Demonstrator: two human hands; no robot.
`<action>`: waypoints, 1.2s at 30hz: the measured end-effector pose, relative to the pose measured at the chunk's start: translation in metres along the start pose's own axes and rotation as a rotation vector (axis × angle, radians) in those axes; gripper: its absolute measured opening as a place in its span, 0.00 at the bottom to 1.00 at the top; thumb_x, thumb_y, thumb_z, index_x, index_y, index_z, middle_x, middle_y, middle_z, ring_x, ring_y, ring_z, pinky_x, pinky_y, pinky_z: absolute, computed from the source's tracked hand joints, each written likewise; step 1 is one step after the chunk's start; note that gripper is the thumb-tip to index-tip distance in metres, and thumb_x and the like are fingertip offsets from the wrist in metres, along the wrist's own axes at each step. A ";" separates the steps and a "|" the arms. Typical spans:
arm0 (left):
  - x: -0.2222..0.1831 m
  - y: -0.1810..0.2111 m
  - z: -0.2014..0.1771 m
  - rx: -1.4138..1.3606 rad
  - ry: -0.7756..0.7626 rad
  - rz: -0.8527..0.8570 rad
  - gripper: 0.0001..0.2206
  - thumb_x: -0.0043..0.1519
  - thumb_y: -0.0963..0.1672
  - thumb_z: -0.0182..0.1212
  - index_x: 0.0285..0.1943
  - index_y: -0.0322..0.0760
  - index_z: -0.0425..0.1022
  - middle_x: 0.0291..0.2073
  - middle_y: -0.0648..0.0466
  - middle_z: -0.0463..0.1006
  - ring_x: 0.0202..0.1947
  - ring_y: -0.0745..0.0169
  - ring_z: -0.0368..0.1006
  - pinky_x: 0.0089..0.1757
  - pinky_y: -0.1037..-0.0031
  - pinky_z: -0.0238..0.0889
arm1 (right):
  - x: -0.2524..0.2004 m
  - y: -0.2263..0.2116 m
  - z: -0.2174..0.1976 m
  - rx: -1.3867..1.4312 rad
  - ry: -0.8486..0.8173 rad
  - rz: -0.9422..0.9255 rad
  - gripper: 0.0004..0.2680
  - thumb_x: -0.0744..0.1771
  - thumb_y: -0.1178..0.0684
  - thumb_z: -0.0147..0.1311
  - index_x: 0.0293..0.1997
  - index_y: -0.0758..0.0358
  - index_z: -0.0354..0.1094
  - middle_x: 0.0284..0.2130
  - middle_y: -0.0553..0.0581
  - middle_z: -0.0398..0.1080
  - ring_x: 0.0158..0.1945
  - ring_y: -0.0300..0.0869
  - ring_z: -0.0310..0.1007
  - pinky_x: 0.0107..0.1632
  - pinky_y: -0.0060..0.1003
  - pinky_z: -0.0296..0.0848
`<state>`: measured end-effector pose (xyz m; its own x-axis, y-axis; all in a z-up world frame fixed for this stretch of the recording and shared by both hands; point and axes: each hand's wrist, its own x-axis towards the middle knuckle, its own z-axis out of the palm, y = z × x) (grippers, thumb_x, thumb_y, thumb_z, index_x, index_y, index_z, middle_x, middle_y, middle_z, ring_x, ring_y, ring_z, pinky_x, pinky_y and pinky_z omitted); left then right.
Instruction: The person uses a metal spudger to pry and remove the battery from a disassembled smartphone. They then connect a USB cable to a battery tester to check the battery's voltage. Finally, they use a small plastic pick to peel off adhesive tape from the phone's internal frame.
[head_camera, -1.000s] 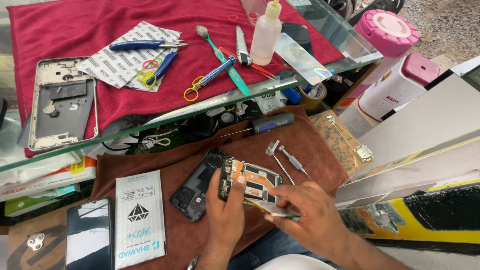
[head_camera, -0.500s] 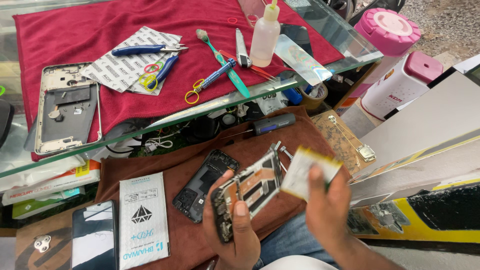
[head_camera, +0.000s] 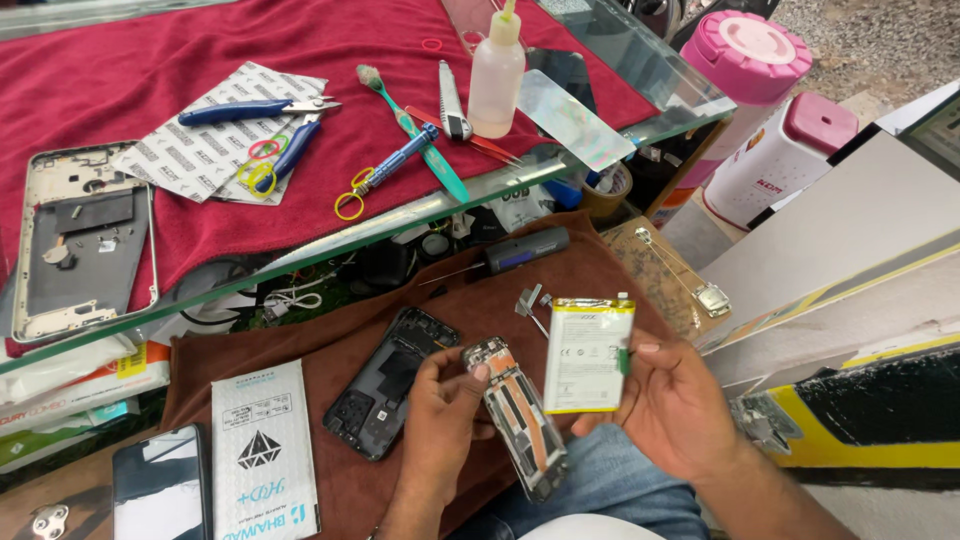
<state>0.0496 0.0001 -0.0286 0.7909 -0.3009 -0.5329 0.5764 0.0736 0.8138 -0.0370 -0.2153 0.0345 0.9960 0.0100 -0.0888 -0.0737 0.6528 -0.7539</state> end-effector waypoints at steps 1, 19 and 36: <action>0.005 -0.001 -0.002 0.022 -0.008 0.009 0.26 0.61 0.48 0.60 0.67 0.37 0.61 0.41 0.47 0.86 0.33 0.62 0.80 0.34 0.73 0.72 | 0.001 0.000 0.001 -0.024 -0.050 0.015 0.19 0.70 0.47 0.36 0.62 0.73 0.62 0.50 0.69 0.75 0.48 0.57 0.78 0.45 0.56 0.79; -0.062 0.033 0.015 0.049 -0.202 0.580 0.14 0.64 0.44 0.65 0.53 0.27 0.81 0.34 0.51 0.84 0.32 0.73 0.74 0.31 0.82 0.68 | -0.006 0.014 0.036 -0.870 0.029 -0.094 0.14 0.74 0.51 0.45 0.60 0.73 0.70 0.44 0.60 0.76 0.47 0.37 0.72 0.49 0.33 0.75; -0.071 0.041 0.003 0.355 -0.360 0.761 0.09 0.60 0.44 0.69 0.42 0.31 0.82 0.27 0.52 0.79 0.28 0.67 0.75 0.30 0.73 0.67 | -0.009 0.022 0.010 -0.223 -0.061 -0.049 0.10 0.72 0.57 0.53 0.51 0.79 0.70 0.42 0.65 0.76 0.47 0.45 0.77 0.52 0.40 0.74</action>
<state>0.0165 0.0213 0.0438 0.7851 -0.5739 0.2329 -0.2188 0.0948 0.9712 -0.0472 -0.1934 0.0253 0.9994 0.0328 -0.0141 -0.0279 0.4698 -0.8823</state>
